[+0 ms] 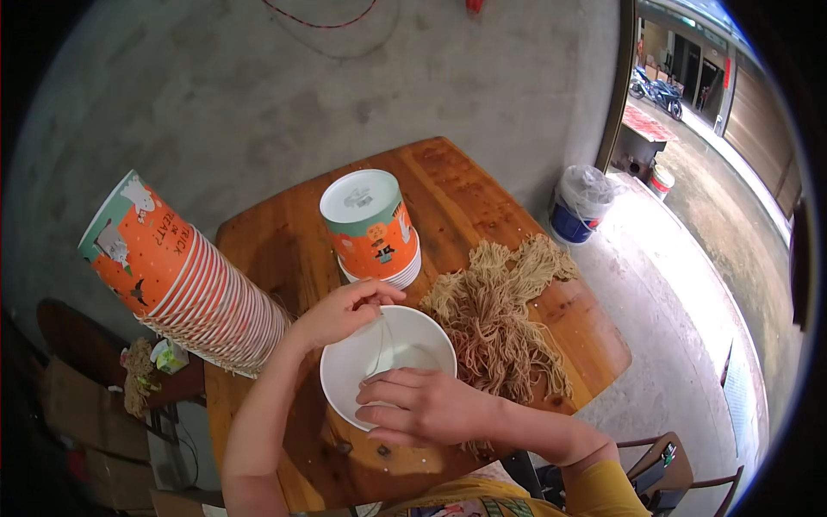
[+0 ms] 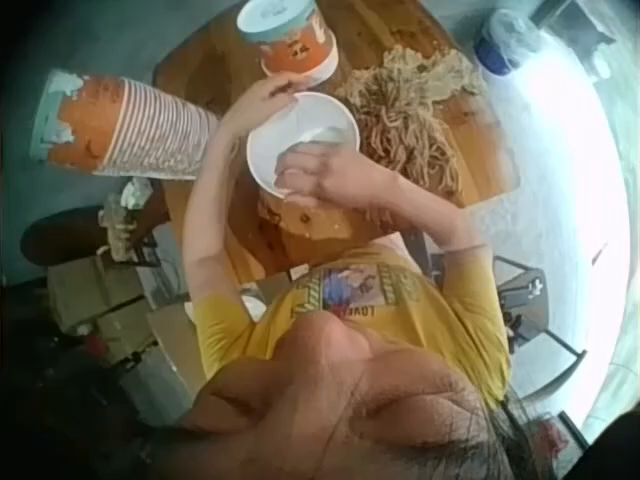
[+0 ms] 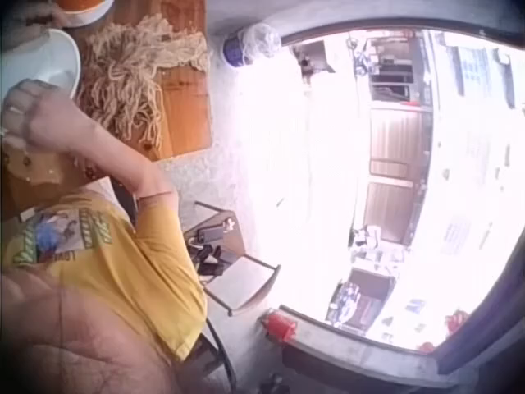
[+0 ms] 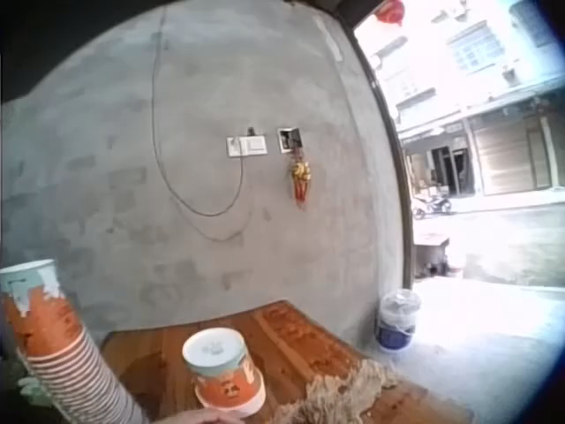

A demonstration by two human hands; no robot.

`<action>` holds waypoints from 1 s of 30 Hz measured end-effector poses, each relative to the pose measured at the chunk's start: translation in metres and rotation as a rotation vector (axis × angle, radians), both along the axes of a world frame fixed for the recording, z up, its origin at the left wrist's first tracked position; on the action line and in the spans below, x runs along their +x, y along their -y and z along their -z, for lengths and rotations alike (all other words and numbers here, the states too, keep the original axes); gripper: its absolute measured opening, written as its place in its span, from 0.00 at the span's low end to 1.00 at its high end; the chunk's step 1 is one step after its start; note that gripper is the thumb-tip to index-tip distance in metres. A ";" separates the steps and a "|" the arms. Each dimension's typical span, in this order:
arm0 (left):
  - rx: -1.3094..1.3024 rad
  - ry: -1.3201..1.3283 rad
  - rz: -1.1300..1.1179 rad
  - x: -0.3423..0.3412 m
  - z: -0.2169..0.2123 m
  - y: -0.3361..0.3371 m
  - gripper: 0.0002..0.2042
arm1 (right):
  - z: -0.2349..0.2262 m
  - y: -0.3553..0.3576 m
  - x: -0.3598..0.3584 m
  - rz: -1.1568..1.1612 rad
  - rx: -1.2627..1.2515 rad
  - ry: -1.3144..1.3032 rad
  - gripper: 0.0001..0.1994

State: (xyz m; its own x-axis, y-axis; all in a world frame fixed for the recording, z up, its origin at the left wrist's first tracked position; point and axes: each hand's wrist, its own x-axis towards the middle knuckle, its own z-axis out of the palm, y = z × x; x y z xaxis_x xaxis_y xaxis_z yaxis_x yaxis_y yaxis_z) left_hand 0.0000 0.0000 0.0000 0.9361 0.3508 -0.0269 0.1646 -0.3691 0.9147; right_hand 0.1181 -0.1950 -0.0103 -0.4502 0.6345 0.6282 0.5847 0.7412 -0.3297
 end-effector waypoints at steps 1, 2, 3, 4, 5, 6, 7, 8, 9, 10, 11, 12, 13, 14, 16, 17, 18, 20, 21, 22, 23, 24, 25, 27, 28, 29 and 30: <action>-0.028 -0.047 -0.046 0.000 -0.001 0.000 0.11 | 0.000 -0.002 -0.003 -0.017 0.021 -0.004 0.11; -0.055 -0.094 -0.092 -0.001 0.000 0.000 0.09 | 0.001 -0.004 -0.006 -0.035 0.042 -0.009 0.11; -0.069 -0.089 -0.096 0.001 0.004 0.003 0.09 | 0.002 0.000 -0.004 -0.039 0.029 -0.004 0.11; -0.190 -0.077 -0.128 0.004 0.008 0.005 0.07 | 0.003 0.005 -0.003 -0.062 0.013 -0.004 0.10; -0.310 -0.066 -0.161 0.006 0.011 0.008 0.07 | 0.003 0.008 -0.001 -0.086 -0.002 -0.005 0.10; -0.304 -0.066 -0.163 0.006 0.012 0.005 0.07 | 0.003 0.007 -0.001 -0.088 0.004 -0.006 0.10; -0.444 -0.051 -0.188 0.006 0.011 0.002 0.06 | 0.003 0.007 0.000 -0.086 -0.003 0.018 0.10; -0.583 -0.036 -0.213 0.005 0.011 -0.001 0.06 | 0.002 0.006 0.001 -0.083 -0.009 0.040 0.10; -0.580 -0.038 -0.215 0.004 0.014 -0.004 0.06 | 0.002 0.006 0.002 -0.084 -0.006 0.038 0.10; -0.676 0.010 -0.220 0.002 0.019 -0.007 0.06 | 0.001 0.005 0.003 -0.092 -0.003 0.021 0.10; -0.771 0.059 -0.225 -0.001 0.023 -0.011 0.06 | 0.000 0.004 0.003 -0.100 0.000 0.004 0.10; -0.769 0.059 -0.228 -0.005 0.028 -0.014 0.06 | 0.001 0.004 0.004 -0.102 0.002 0.003 0.10; -0.831 0.098 -0.247 -0.011 0.033 -0.017 0.06 | 0.003 0.003 0.004 -0.094 -0.009 -0.002 0.10; -0.894 0.138 -0.266 -0.016 0.038 -0.018 0.05 | 0.004 0.003 0.004 -0.086 -0.021 -0.007 0.10; -0.861 0.199 -0.242 -0.020 0.042 -0.013 0.06 | 0.003 0.003 0.005 -0.086 -0.029 -0.006 0.10; -0.826 0.258 -0.218 -0.020 0.042 -0.011 0.06 | 0.003 0.003 0.006 -0.086 -0.035 -0.007 0.09; -0.830 0.258 -0.218 -0.017 0.037 -0.005 0.06 | 0.004 0.003 0.007 -0.085 -0.039 -0.007 0.09; -0.786 0.270 -0.277 -0.013 0.018 0.009 0.06 | 0.005 0.003 0.006 -0.069 -0.050 -0.005 0.09; -0.782 0.275 -0.279 -0.015 0.017 0.008 0.06 | 0.005 0.002 0.005 -0.073 -0.046 -0.002 0.09; -0.745 0.220 -0.211 -0.016 0.016 0.007 0.06 | 0.005 0.002 0.003 -0.079 -0.052 -0.008 0.09; -0.706 0.165 -0.142 -0.017 0.016 0.005 0.06 | 0.004 0.001 0.002 -0.084 -0.059 -0.014 0.09; -0.707 0.167 -0.146 -0.019 0.018 0.001 0.06 | 0.003 0.000 0.000 -0.088 -0.060 -0.013 0.09; -0.677 0.105 -0.115 -0.020 0.021 -0.007 0.06 | 0.002 -0.001 -0.001 -0.095 -0.046 -0.016 0.09; -0.648 0.045 -0.084 -0.021 0.031 -0.015 0.06 | 0.001 -0.003 -0.001 -0.104 -0.033 -0.018 0.09; -0.718 0.071 -0.098 -0.021 0.036 -0.017 0.05 | 0.000 -0.003 0.000 -0.091 -0.010 -0.021 0.08; -0.788 0.097 -0.112 -0.021 0.040 -0.018 0.06 | -0.001 -0.003 0.001 -0.078 0.014 -0.023 0.08; -0.789 0.098 -0.114 -0.022 0.047 -0.019 0.06 | -0.003 -0.001 0.004 -0.080 0.012 -0.022 0.08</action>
State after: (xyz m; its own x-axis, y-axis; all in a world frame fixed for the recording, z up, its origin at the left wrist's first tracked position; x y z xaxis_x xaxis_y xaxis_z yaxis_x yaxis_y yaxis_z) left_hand -0.0216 0.0193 -0.0466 0.9068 0.3559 -0.2261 0.0676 0.4067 0.9111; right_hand 0.1225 -0.1938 -0.0078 -0.4847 0.5898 0.6459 0.5165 0.7890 -0.3329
